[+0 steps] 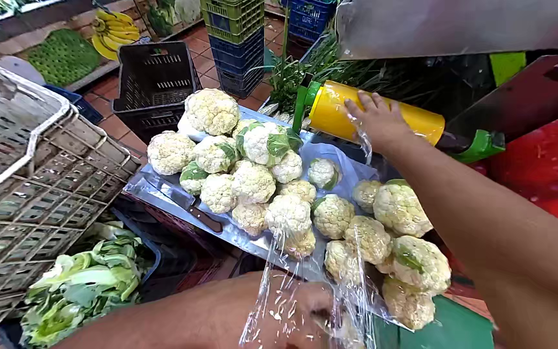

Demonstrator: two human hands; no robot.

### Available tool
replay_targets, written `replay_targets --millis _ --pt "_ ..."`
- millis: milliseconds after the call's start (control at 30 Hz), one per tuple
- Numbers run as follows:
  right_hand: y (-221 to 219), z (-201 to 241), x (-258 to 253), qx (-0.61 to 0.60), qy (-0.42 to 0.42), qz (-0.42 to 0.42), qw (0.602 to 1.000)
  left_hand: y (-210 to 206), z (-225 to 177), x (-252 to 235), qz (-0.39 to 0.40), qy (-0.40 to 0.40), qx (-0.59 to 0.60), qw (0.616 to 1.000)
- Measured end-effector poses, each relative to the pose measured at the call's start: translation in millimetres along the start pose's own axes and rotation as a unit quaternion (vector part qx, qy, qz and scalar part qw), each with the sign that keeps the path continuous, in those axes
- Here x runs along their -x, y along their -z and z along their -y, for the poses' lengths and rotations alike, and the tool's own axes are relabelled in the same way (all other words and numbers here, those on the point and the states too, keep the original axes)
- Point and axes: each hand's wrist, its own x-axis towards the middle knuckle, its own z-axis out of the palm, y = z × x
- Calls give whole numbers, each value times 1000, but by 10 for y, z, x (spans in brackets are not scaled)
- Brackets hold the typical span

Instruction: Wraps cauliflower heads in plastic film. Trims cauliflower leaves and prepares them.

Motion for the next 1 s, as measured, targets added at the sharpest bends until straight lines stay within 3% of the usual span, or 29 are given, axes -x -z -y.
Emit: replay_targets --millis 100,133,167,233,267,300,467,533,600,700,800,933,1000 --pt "318 674 550 -207 46 -10 977 -209 571 158 -109 -175 -49 977" --pt "428 955 866 -288 69 33 955 -238 669 188 -140 -198 -35 970" --pt "516 1199 1189 -362 90 123 920 -261 742 220 -160 -203 -26 966" --pt "503 1507 1632 -478 165 316 803 -310 787 287 -167 -181 -33 969" --pt "462 1600 1733 -513 195 350 759 -327 776 302 -165 -170 -38 971" --pt "426 1661 1788 -531 200 341 749 -341 763 306 -162 -166 -39 972" --pt "232 1819 1940 -503 185 103 838 -377 668 274 -168 -218 -36 961" --pt "133 1824 1966 -497 152 9 854 -380 678 278 -167 -212 -42 962" --pt "17 1788 1978 -499 105 -20 860 -388 719 284 -163 -211 -22 963" --pt "-269 1809 2031 -508 51 69 857 -406 777 245 -164 -214 9 963" --pt "-551 1963 2135 -563 68 188 802 -441 815 217 -144 -202 33 968" --pt "-623 2002 2289 -610 122 249 742 -496 885 244 -151 -191 80 967" --pt "-539 1948 2315 -601 137 264 741 -542 971 321 -210 -188 96 955"
